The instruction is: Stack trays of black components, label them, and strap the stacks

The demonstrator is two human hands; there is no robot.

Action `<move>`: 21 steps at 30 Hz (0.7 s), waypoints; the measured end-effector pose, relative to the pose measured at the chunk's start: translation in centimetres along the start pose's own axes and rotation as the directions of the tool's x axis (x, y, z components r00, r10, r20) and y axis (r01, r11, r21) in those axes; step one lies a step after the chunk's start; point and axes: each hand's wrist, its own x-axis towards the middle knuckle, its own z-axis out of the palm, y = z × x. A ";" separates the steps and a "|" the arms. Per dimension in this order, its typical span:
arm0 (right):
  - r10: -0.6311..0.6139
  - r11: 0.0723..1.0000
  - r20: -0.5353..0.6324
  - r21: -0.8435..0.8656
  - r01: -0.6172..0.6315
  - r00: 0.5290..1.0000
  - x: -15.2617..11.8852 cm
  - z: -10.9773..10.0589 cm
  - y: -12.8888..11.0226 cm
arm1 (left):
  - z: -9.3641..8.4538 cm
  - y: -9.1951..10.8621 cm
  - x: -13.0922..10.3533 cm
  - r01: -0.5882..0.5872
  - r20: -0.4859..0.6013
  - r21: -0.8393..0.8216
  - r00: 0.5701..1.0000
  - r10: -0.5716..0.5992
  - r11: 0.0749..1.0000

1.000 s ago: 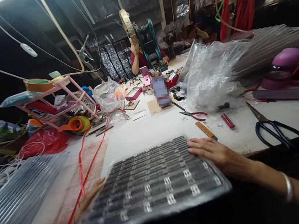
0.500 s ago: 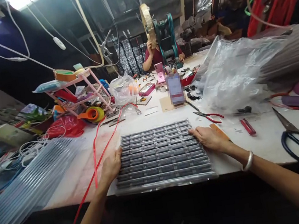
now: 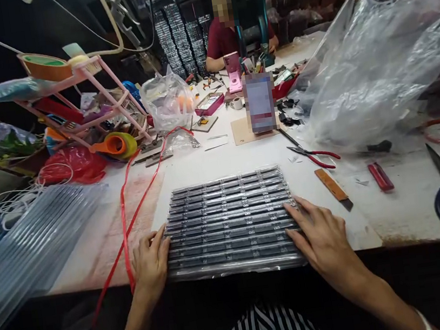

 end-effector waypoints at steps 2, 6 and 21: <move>-0.007 0.998 -0.018 -0.055 0.006 1.000 0.3 0.7 -0.9 | 0.2 0.1 0.2 0.041 0.019 -0.021 0.999 -0.041 0.999; 0.003 0.998 -0.076 -0.068 -0.008 0.997 1.1 1.6 -1.6 | 0.4 -0.1 1.1 0.022 0.052 -0.136 0.999 -0.015 0.990; 0.183 0.826 -0.090 0.554 -0.103 0.979 2.0 -1.7 -3.5 | -1.8 1.6 0.6 0.139 0.050 -0.895 0.975 -0.215 0.425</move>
